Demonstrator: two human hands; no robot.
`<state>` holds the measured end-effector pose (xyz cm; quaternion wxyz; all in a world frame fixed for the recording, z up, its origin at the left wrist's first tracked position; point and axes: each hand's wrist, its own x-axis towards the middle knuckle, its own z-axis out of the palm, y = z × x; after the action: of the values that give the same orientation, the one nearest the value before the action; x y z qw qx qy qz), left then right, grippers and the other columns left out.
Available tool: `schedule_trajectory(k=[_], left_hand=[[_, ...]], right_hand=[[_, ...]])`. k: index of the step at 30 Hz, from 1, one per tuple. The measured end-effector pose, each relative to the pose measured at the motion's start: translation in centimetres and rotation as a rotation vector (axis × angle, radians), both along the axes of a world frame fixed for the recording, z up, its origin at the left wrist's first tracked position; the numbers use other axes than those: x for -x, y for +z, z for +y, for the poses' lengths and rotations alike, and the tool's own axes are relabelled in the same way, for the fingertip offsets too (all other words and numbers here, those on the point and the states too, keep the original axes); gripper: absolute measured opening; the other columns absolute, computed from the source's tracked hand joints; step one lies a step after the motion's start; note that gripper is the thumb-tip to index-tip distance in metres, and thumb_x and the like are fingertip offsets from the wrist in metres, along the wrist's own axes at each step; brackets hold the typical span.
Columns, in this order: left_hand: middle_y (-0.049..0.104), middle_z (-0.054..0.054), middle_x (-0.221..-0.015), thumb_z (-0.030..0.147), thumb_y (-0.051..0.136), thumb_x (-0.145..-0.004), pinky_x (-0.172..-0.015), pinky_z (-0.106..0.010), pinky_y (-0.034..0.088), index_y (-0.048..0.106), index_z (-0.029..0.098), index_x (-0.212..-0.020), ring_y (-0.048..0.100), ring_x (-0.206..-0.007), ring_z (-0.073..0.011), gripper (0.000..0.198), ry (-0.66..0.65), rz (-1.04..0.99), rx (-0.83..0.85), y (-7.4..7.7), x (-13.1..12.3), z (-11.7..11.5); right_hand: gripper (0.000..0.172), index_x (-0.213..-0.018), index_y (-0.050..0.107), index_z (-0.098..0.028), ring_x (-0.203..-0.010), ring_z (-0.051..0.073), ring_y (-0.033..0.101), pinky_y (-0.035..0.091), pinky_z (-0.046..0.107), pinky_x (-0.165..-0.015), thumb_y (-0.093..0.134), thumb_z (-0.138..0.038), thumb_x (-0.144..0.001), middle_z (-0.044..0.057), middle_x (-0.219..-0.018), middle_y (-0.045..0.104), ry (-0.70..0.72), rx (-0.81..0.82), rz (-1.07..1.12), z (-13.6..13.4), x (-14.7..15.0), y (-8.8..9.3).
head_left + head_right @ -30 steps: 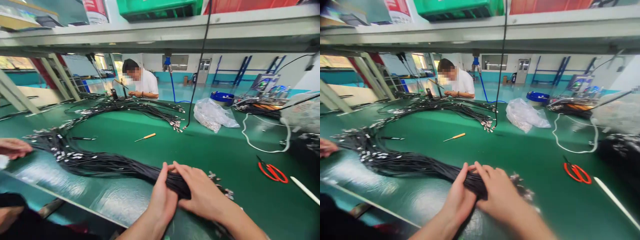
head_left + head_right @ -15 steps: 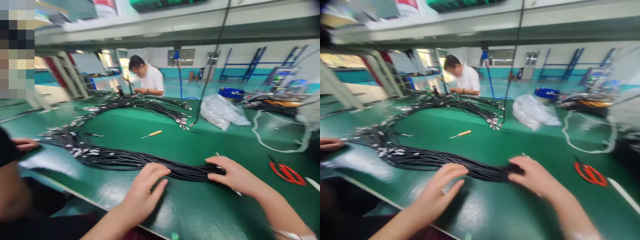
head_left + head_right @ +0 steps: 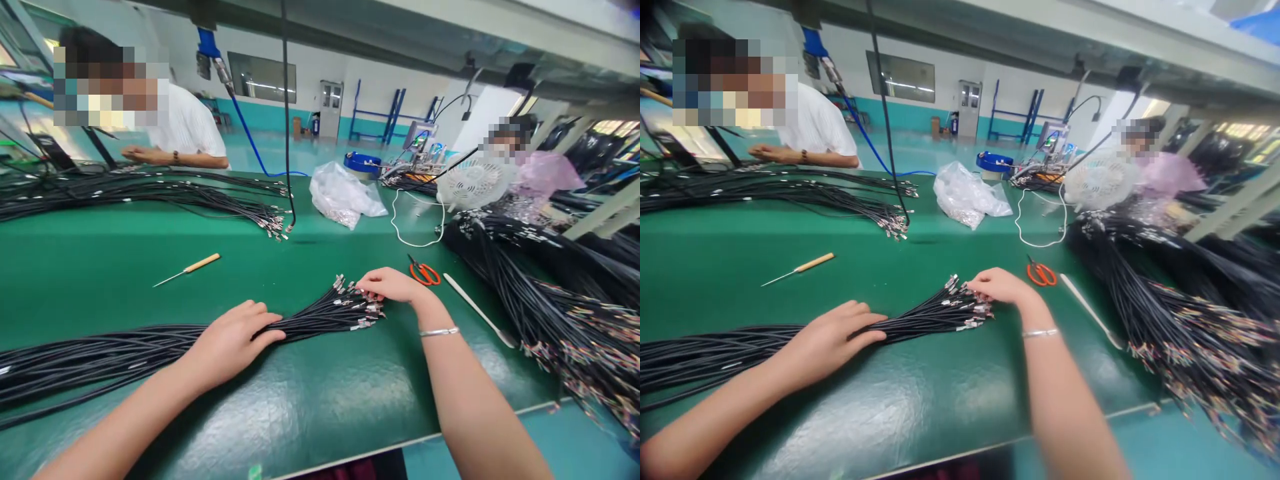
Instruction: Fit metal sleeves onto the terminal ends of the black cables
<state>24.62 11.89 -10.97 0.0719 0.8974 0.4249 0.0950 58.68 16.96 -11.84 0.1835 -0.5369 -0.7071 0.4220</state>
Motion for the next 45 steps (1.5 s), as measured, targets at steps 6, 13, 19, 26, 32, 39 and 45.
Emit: schedule_trajectory(k=[6, 13, 19, 26, 32, 39, 45], left_hand=[[0.06, -0.003, -0.096, 0.05, 0.038, -0.087, -0.085, -0.031, 0.042, 0.062, 0.024, -0.097, 0.054, -0.094, -0.0196, 0.036, 0.049, 0.02, 0.116, 1.5, 0.1, 0.7], [0.056, -0.005, -0.108, 0.044, 0.054, -0.081, -0.09, -0.035, 0.041, 0.049, 0.022, -0.121, 0.05, -0.1, -0.0217, 0.046, -0.051, -0.043, -0.006, 0.5, -6.2, 0.8], [0.063, -0.004, -0.091, 0.034, 0.049, -0.085, -0.081, -0.034, 0.044, 0.061, 0.022, -0.107, 0.054, -0.088, -0.0199, 0.027, -0.06, -0.1, -0.065, -0.3, -7.6, 0.8], [0.068, 0.002, -0.074, 0.045, 0.045, -0.084, -0.067, -0.027, 0.048, 0.066, 0.022, -0.09, 0.063, -0.069, -0.0163, 0.031, 0.262, -0.43, 0.226, 1.2, -7.6, 2.7], [0.063, -0.012, -0.102, 0.039, 0.043, -0.085, -0.089, -0.041, 0.041, 0.06, 0.012, -0.107, 0.055, -0.098, -0.0279, 0.039, 0.284, -0.142, -0.114, 0.4, -7.3, 4.6], [0.057, -0.005, -0.109, 0.046, 0.053, -0.082, -0.089, -0.037, 0.04, 0.058, 0.022, -0.11, 0.048, -0.101, -0.0216, 0.037, -0.106, -0.194, -0.142, -0.5, -9.2, 1.0], [0.058, -0.003, -0.086, 0.035, 0.046, -0.088, -0.077, -0.033, 0.043, 0.067, 0.021, -0.094, 0.049, -0.083, -0.0175, 0.026, -0.076, -0.221, -0.136, -1.2, -9.7, 1.5]], right_hand=[[0.016, -0.083, 0.065, -0.016, -0.067, 0.013, 0.061, 0.047, 0.02, -0.058, 0.053, -0.026, -0.086, 0.003, -0.078, 0.067, -0.144, -0.109, 0.061, 0.8, 0.2, -0.4], [0.014, -0.081, 0.064, -0.015, -0.06, 0.011, 0.059, 0.045, 0.02, -0.059, 0.052, -0.019, -0.086, 0.002, -0.074, 0.066, -0.37, -0.223, 0.013, 2.2, -0.8, -1.8], [0.014, -0.081, 0.064, -0.016, -0.058, 0.01, 0.059, 0.044, 0.018, -0.056, 0.052, -0.022, -0.087, 0.002, -0.075, 0.067, -0.387, -0.239, 0.048, 2.7, -1.1, -2.6], [0.014, -0.082, 0.064, -0.015, -0.057, 0.01, 0.059, 0.044, 0.018, -0.055, 0.052, -0.023, -0.086, 0.002, -0.074, 0.066, -0.382, -0.248, 0.06, 3.1, -1.3, -3.0], [0.013, -0.082, 0.064, -0.015, -0.057, 0.01, 0.059, 0.044, 0.019, -0.056, 0.053, -0.021, -0.087, 0.002, -0.074, 0.066, -0.396, -0.241, 0.054, 2.9, -1.1, -2.6], [0.013, -0.084, 0.064, -0.016, -0.056, 0.009, 0.058, 0.044, 0.018, -0.054, 0.052, -0.02, -0.087, 0.002, -0.073, 0.066, -0.414, -0.219, 0.061, 2.9, -1.1, -2.4], [0.013, -0.084, 0.064, -0.015, -0.058, 0.01, 0.059, 0.045, 0.017, -0.053, 0.053, -0.022, -0.087, 0.003, -0.075, 0.066, -0.422, -0.213, 0.096, 2.8, -0.8, -2.1]])
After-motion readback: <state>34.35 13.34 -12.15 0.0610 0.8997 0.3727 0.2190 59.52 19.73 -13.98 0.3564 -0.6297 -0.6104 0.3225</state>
